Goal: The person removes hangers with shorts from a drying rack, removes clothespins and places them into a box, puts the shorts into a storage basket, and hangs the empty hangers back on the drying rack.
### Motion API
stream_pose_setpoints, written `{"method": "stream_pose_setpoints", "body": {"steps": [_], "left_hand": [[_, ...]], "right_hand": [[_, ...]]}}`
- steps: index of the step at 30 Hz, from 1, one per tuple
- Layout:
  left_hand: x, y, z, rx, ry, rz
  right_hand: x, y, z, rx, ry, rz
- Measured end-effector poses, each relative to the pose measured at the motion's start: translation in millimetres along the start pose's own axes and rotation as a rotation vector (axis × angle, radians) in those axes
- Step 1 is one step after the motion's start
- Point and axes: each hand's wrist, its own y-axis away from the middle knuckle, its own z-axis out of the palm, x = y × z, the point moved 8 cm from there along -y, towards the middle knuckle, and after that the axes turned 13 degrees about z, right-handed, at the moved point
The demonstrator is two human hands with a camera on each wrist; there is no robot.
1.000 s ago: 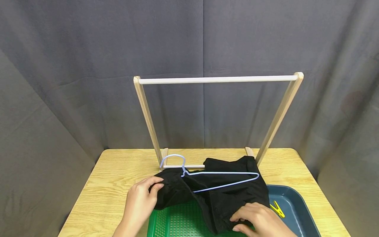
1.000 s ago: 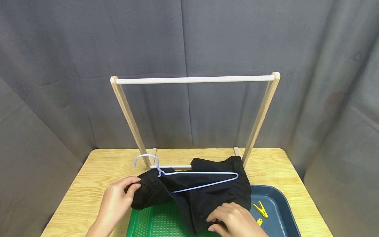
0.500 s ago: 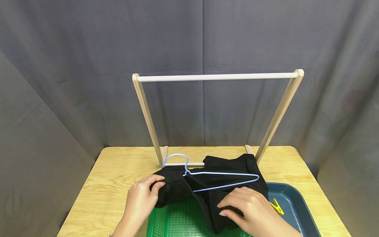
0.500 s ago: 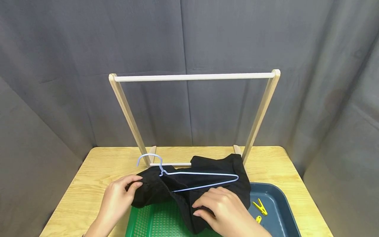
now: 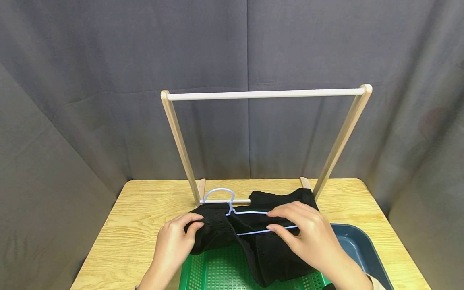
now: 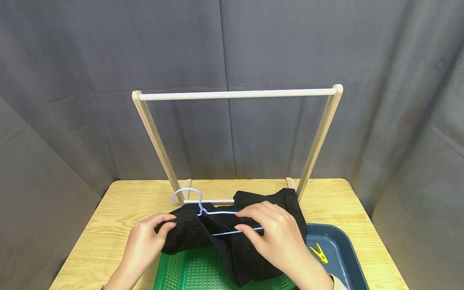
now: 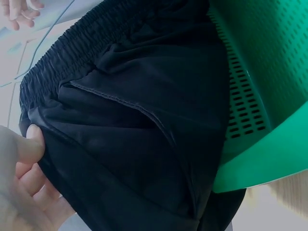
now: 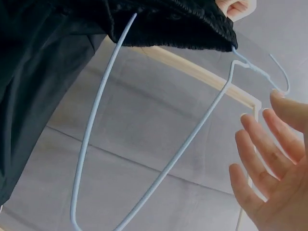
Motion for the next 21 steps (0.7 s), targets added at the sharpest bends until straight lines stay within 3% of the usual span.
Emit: {"method": "stream_pose_setpoints", "body": {"steps": [9,16,21], "left_hand": [[1.7,-4.0,0.0,0.012,0.017,0.011],[5.0,-6.9,-0.1,0.039,0.020,0.039],[4.7,-8.3,0.0,0.032,0.018,0.026]], "right_hand": [[22.5,-7.6,11.7,0.017,0.075,0.098],[35.5,-7.5,25.0,0.011,0.055,0.149],[35.9,-7.7,29.8,0.014,0.030,0.143]]}}
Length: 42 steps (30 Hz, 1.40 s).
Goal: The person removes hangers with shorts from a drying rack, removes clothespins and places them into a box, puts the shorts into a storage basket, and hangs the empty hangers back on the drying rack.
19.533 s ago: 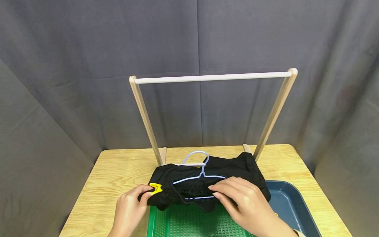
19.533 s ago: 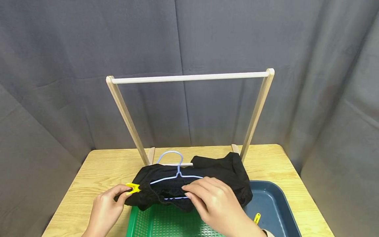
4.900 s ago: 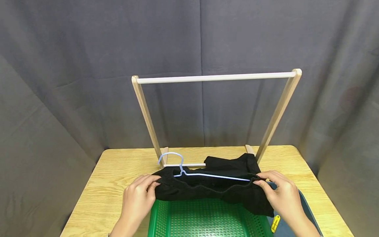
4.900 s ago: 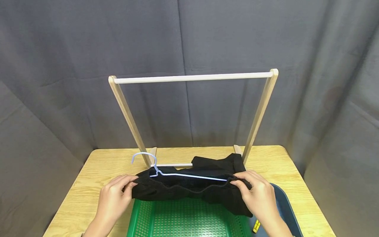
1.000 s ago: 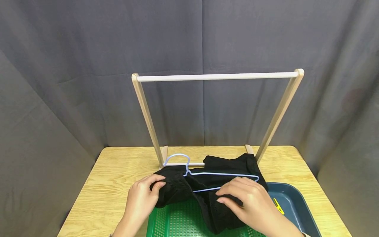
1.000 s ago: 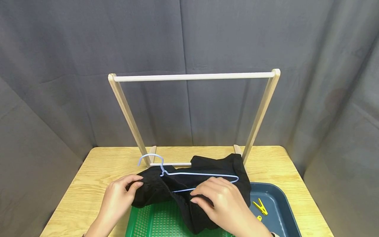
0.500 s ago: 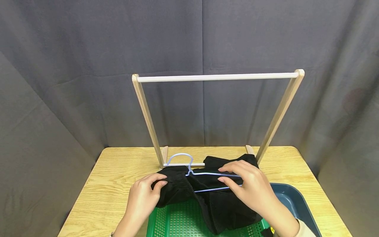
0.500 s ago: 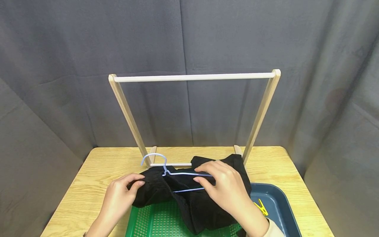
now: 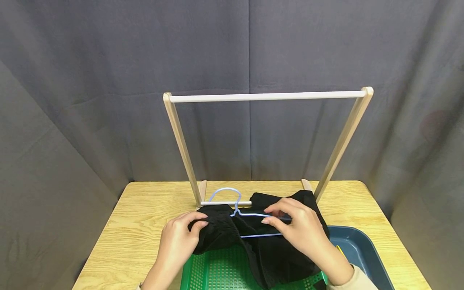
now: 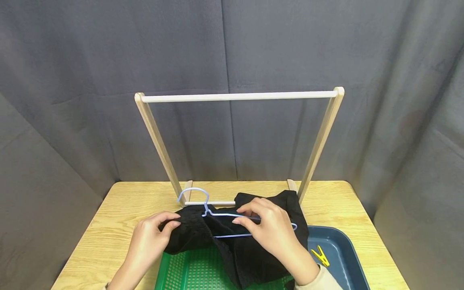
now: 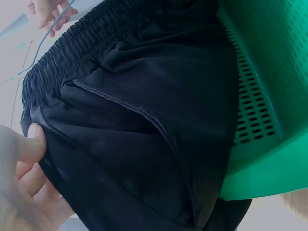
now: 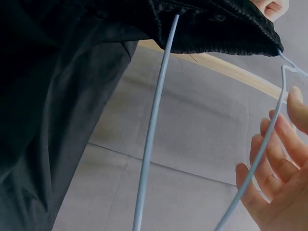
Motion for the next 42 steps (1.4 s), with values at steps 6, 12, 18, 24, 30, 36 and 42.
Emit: {"method": "stream_pose_setpoints", "body": {"steps": [6,12,18,24,30,36,42], "left_hand": [[-0.3,-0.1,1.3,-0.005,0.003,0.001],[-1.8,3.8,-1.0,0.027,0.015,0.009],[-6.7,6.0,-13.0,0.082,-0.008,0.020],[-18.3,6.7,-22.3,0.088,0.011,-0.036],[-29.7,10.0,-25.8,0.081,0.028,-0.070],[-48.7,17.8,-27.0,0.060,0.075,-0.183],[-62.6,23.8,-27.4,0.053,0.083,-0.241]], "right_hand": [[3.3,-0.8,5.7,-0.041,-0.135,0.030],[13.4,-1.7,11.1,-0.092,-0.319,0.098],[19.5,1.3,6.4,-0.044,-0.324,0.107],[16.8,0.1,-5.2,0.025,-0.322,0.117],[14.5,1.2,-13.6,0.051,-0.359,0.089],[26.8,3.9,-17.6,0.037,-0.346,0.111],[33.7,3.8,-25.2,0.045,-0.343,0.137]]}}
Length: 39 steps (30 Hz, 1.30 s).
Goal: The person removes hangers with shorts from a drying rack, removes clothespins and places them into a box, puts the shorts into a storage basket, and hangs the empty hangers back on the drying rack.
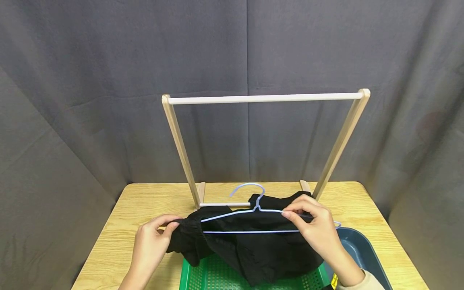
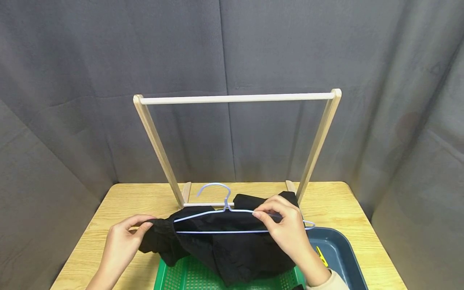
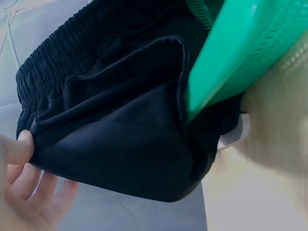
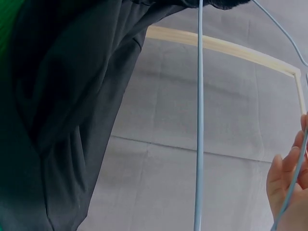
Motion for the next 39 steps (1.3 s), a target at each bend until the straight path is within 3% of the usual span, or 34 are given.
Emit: {"method": "stream_pose_setpoints", "body": {"steps": [4,13,23,29,34,39], "left_hand": [[-4.9,0.9,-0.5,0.001,-0.009,-0.003],[-28.8,4.7,1.9,-0.043,-0.022,-0.092],[-54.3,10.2,6.1,-0.092,-0.074,-0.120],[-65.9,15.6,12.3,-0.149,-0.078,-0.164],[-68.0,21.7,20.8,-0.202,-0.068,-0.185],[-59.3,24.8,29.4,-0.240,-0.052,-0.164]], "right_hand": [[0.8,0.2,-4.5,0.007,-0.013,-0.019],[3.4,0.2,-11.1,0.029,0.000,-0.032],[1.8,2.6,-18.7,0.078,0.030,-0.069],[5.8,1.9,-23.0,0.079,0.020,-0.025],[5.8,0.8,-25.3,0.080,0.015,-0.029],[7.0,0.7,-26.6,0.087,0.016,-0.037]]}}
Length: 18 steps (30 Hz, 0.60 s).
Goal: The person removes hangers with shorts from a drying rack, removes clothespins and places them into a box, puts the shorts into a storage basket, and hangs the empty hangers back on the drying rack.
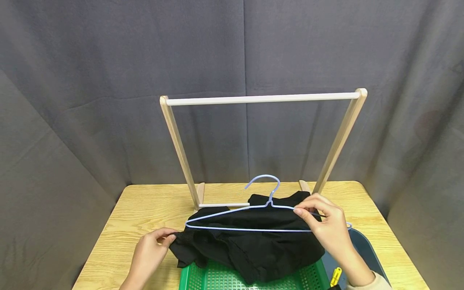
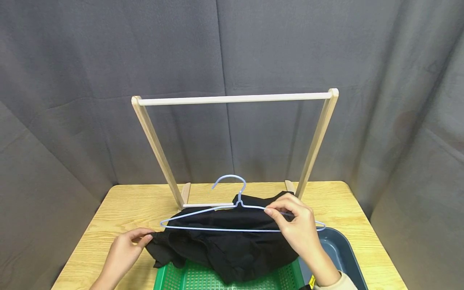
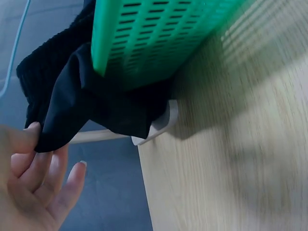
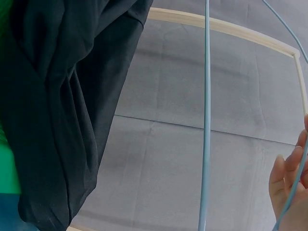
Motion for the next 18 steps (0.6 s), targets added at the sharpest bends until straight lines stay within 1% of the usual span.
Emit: {"method": "stream_pose_setpoints", "body": {"steps": [4,7,12,15,18], "left_hand": [[11.8,2.5,4.4,-0.018,0.008,0.055],[20.9,4.8,8.7,-0.045,0.039,0.105],[34.6,8.2,16.9,-0.104,0.066,0.226],[36.8,10.2,18.5,-0.103,0.066,0.276],[35.9,12.1,18.4,-0.088,0.079,0.297]], "right_hand": [[1.7,-0.1,0.5,0.000,0.008,0.019],[2.0,0.1,0.9,0.001,0.016,0.032],[2.6,0.9,0.8,0.006,0.017,0.031],[3.1,1.7,1.4,0.005,0.010,0.019],[3.9,2.4,1.9,0.003,0.007,0.025]]}}
